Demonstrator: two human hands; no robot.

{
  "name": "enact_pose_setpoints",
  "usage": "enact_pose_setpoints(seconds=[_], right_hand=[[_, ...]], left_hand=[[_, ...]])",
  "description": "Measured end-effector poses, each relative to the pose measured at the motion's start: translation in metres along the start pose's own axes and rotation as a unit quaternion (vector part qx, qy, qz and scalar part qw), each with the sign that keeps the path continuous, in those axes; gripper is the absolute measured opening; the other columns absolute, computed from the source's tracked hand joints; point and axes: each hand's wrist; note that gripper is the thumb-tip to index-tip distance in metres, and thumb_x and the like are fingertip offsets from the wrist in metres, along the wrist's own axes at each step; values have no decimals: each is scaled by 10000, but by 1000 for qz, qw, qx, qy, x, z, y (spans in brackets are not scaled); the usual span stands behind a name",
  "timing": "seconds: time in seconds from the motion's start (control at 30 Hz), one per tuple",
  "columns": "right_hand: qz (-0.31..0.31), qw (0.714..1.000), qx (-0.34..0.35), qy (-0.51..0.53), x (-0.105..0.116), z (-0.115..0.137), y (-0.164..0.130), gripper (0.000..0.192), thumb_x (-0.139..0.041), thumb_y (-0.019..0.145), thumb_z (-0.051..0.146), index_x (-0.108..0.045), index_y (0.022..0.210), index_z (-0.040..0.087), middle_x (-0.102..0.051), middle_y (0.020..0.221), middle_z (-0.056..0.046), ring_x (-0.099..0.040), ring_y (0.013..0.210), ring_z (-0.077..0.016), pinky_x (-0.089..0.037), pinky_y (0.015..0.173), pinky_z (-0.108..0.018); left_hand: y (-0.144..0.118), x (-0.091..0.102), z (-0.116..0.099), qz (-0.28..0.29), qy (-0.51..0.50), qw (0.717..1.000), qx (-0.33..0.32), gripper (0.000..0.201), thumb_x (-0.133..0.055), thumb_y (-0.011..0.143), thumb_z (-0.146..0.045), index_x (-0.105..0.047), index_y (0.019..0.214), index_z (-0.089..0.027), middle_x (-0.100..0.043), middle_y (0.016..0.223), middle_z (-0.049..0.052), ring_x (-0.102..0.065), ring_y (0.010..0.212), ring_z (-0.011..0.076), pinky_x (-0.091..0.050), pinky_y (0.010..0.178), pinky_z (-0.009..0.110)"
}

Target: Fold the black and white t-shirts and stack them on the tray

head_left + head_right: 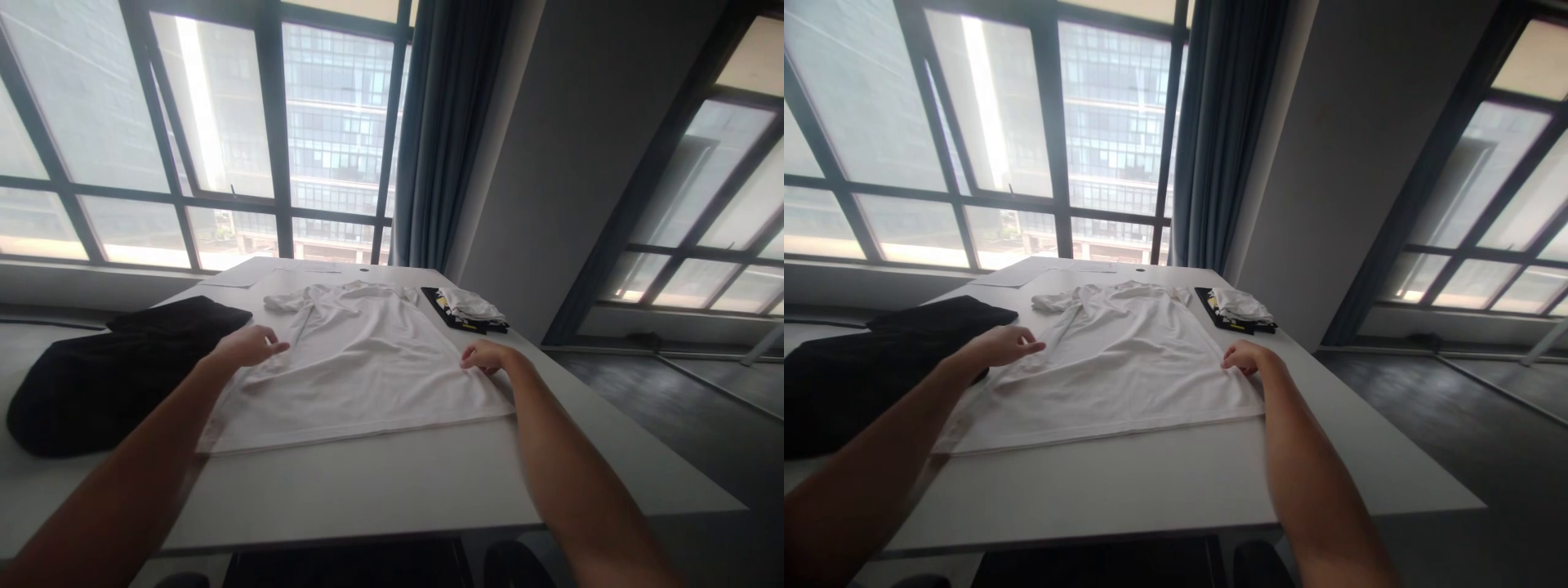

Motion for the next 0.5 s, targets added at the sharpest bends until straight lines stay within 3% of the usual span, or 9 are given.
enact_pose_setpoints(seconds=[0.1, 0.17, 0.3, 0.5], right_hand=[[-24, 999, 23, -16, -6, 4, 1, 194, -721, 666, 179, -684, 856, 165, -647, 836, -33, -593, 735, -145, -495, 592, -220], [-30, 999, 27, -34, -9, 4, 2, 169, -720, 655, 160, -686, 821, 159, -649, 809, -32, -593, 715, -147, -483, 580, -220], [-25, 999, 15, -38, -9, 1, 5, 159, -749, 632, 210, -697, 775, 166, -652, 747, -22, -594, 681, -150, -477, 580, -230], [-23, 999, 13, -33, -6, -3, 5, 217, -804, 560, 289, -695, 713, 180, -623, 637, -8, -588, 611, -157, -479, 587, -269]], left_hand=[[2, -17, -23, -15, 35, 999, 14, 672, -543, 758, -657, -629, 1239, -196, -651, 1231, 151, -614, 1107, 311, -486, 871, 348], [3, -28, -27, -20, 59, 998, 28, 630, -544, 801, -571, -588, 1299, -187, -586, 1319, 182, -601, 1141, 327, -478, 895, 377], [7, -35, -20, -19, 48, 998, 41, 394, -497, 863, -341, -642, 1199, -194, -647, 1227, 167, -634, 1077, 298, -491, 854, 359], [11, -27, -18, -2, 21, 999, 45, 303, -595, 745, -221, -685, 1027, -155, -694, 1102, 182, -668, 980, 299, -515, 783, 345]])
Point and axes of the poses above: each hand's wrist, its own y-axis towards the middle knuckle, its own x-axis out of the back of the hand, z = x × y
